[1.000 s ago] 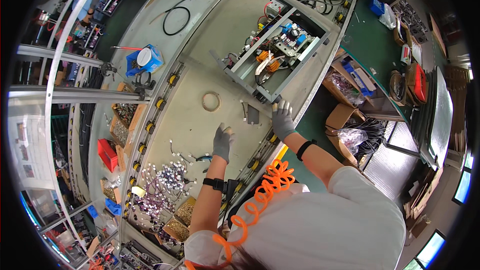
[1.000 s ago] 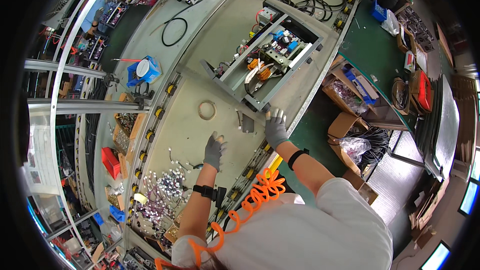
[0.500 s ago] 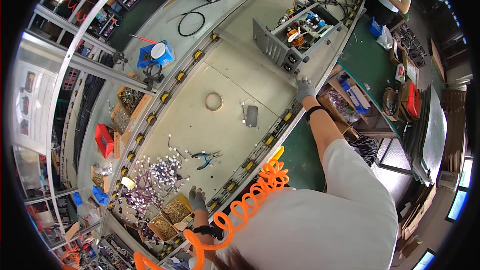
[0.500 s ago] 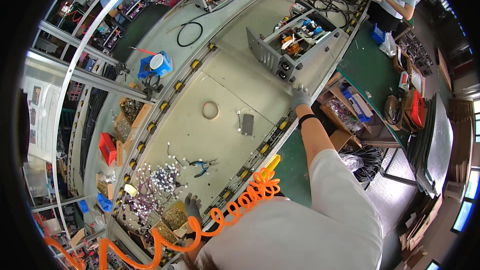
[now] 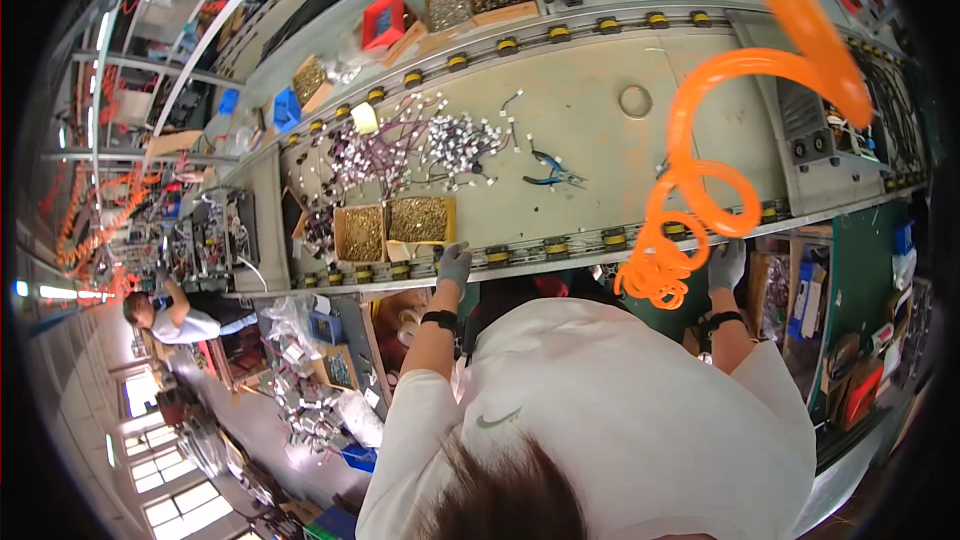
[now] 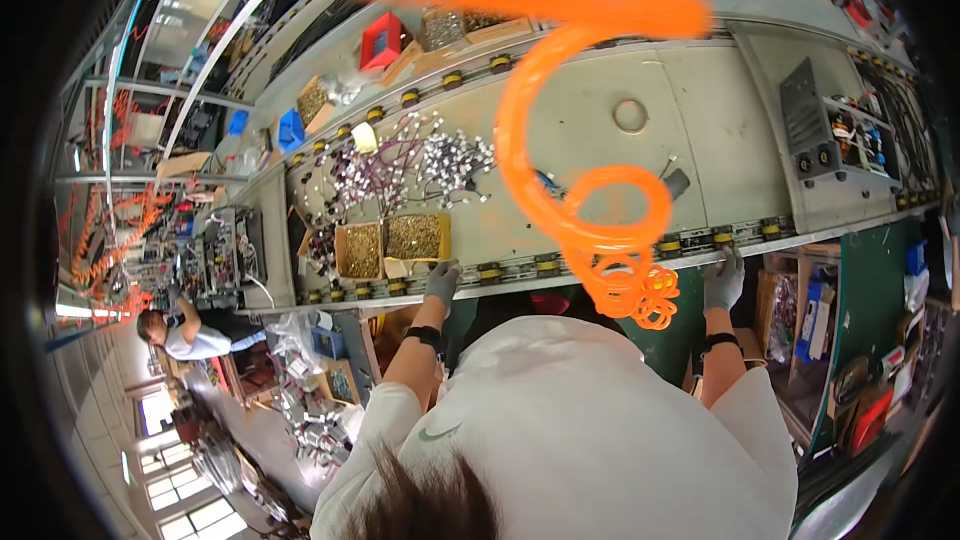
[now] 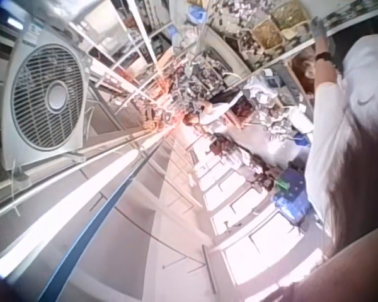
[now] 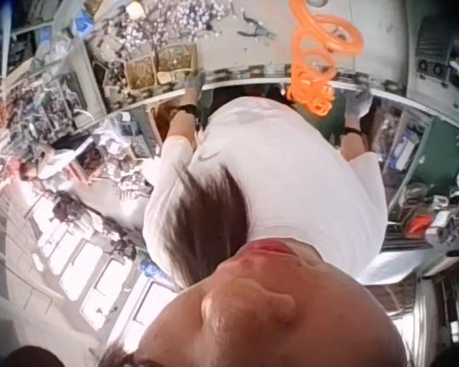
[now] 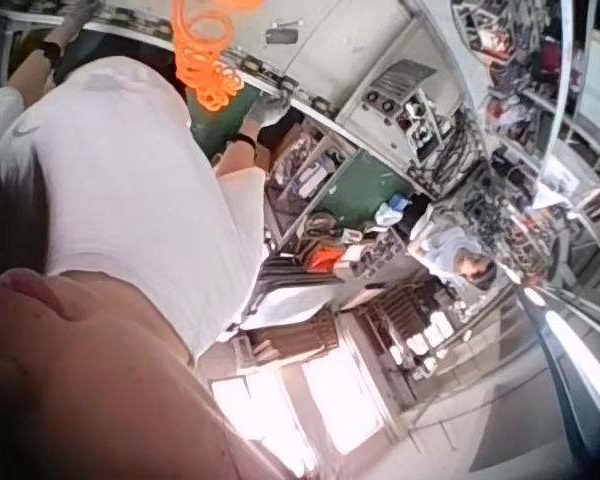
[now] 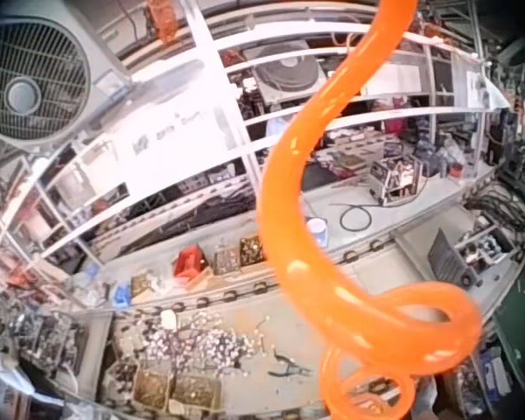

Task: Assembling the internal components, wiring, and housing of an electronic power inverter unit on a factory production line.

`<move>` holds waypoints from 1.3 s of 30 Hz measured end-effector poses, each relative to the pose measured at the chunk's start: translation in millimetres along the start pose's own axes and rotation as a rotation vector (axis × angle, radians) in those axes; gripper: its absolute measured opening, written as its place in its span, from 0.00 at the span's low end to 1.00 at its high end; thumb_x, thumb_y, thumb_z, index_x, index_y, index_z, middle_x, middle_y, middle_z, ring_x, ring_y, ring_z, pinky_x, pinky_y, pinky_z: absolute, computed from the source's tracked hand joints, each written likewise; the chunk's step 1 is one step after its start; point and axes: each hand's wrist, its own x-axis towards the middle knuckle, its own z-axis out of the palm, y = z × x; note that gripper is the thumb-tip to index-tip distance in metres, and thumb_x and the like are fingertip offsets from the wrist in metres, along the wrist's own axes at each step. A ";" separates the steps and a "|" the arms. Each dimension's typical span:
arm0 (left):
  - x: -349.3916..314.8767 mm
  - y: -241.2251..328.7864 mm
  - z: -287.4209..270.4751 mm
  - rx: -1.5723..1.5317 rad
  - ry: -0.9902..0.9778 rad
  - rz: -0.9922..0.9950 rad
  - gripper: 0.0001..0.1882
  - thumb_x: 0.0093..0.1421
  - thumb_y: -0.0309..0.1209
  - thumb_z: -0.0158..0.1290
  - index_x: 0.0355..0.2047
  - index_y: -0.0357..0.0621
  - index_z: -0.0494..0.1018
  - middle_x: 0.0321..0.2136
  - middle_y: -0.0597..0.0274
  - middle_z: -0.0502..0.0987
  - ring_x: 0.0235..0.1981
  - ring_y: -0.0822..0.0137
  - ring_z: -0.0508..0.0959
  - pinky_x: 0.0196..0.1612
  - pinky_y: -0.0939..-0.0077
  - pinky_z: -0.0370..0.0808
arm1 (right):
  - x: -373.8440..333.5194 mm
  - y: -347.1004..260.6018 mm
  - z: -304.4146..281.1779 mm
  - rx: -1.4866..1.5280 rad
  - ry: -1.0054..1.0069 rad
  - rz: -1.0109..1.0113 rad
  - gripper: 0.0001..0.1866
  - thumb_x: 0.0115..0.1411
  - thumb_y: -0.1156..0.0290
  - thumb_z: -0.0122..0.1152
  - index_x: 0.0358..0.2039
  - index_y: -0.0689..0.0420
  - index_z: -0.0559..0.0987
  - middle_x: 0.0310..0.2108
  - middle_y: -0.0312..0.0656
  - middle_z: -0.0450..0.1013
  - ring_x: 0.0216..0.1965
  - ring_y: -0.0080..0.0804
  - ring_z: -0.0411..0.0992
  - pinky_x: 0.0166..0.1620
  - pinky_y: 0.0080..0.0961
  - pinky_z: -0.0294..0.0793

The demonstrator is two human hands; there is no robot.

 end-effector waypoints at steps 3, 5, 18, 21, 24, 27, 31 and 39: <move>6.7 -41.8 -22.6 -0.028 0.078 0.021 0.15 0.56 0.29 0.48 0.45 0.42 0.71 0.23 0.68 0.71 0.21 0.76 0.69 0.21 0.83 0.65 | -27.0 -11.4 1.0 0.008 -0.051 -0.067 0.20 0.51 0.75 0.49 0.47 0.53 0.72 0.53 0.44 0.64 0.53 0.43 0.64 0.53 0.35 0.66; 1.6 -52.5 -32.6 -0.125 0.122 -0.058 0.15 0.57 0.30 0.48 0.45 0.43 0.71 0.24 0.68 0.71 0.20 0.75 0.70 0.20 0.82 0.64 | -43.7 -14.7 -2.3 -0.032 -0.125 -0.059 0.19 0.52 0.76 0.49 0.47 0.54 0.72 0.54 0.43 0.63 0.53 0.42 0.64 0.52 0.35 0.67; 67.3 -56.3 -162.3 0.039 0.396 -0.085 0.24 0.51 0.35 0.48 0.48 0.40 0.70 0.40 0.47 0.76 0.39 0.54 0.77 0.40 0.67 0.71 | -148.7 -11.6 71.2 0.024 -0.935 0.237 0.13 0.56 0.64 0.54 0.41 0.51 0.78 0.36 0.41 0.76 0.37 0.33 0.74 0.41 0.29 0.70; 92.9 -26.2 -218.4 0.035 0.454 -0.179 0.24 0.52 0.34 0.47 0.51 0.42 0.69 0.41 0.46 0.76 0.35 0.55 0.78 0.35 0.65 0.73 | -185.8 32.9 163.6 -0.039 -0.935 -0.184 0.15 0.54 0.63 0.55 0.39 0.54 0.79 0.36 0.49 0.76 0.39 0.42 0.74 0.44 0.32 0.72; 100.5 -55.6 -273.9 0.291 0.547 -0.204 0.22 0.52 0.36 0.48 0.48 0.43 0.70 0.43 0.46 0.74 0.42 0.48 0.75 0.44 0.56 0.72 | -225.1 -202.3 170.0 0.019 -1.024 -0.317 0.15 0.54 0.62 0.55 0.39 0.54 0.79 0.36 0.49 0.76 0.39 0.43 0.74 0.44 0.32 0.72; 151.9 -25.1 -317.1 0.303 0.464 -0.105 0.23 0.53 0.40 0.51 0.48 0.43 0.67 0.47 0.48 0.71 0.47 0.50 0.72 0.48 0.61 0.69 | -221.0 -255.8 223.3 -0.019 -1.003 -0.357 0.15 0.54 0.62 0.55 0.39 0.54 0.79 0.36 0.49 0.76 0.40 0.43 0.74 0.44 0.32 0.72; 185.6 -44.6 -438.3 0.493 0.537 -0.198 0.28 0.54 0.42 0.52 0.53 0.45 0.63 0.54 0.53 0.64 0.57 0.53 0.63 0.56 0.63 0.64 | -230.7 -342.8 279.1 -0.048 -1.035 -0.477 0.15 0.54 0.62 0.55 0.39 0.55 0.79 0.36 0.50 0.76 0.40 0.44 0.74 0.44 0.33 0.72; 259.6 -152.1 -589.5 0.610 0.603 -0.489 0.30 0.61 0.32 0.39 0.63 0.43 0.46 0.64 0.53 0.48 0.62 0.46 0.55 0.61 0.56 0.56 | -215.3 -459.1 326.6 -0.165 -1.049 -0.619 0.15 0.54 0.61 0.55 0.38 0.55 0.79 0.36 0.50 0.76 0.40 0.45 0.74 0.44 0.33 0.72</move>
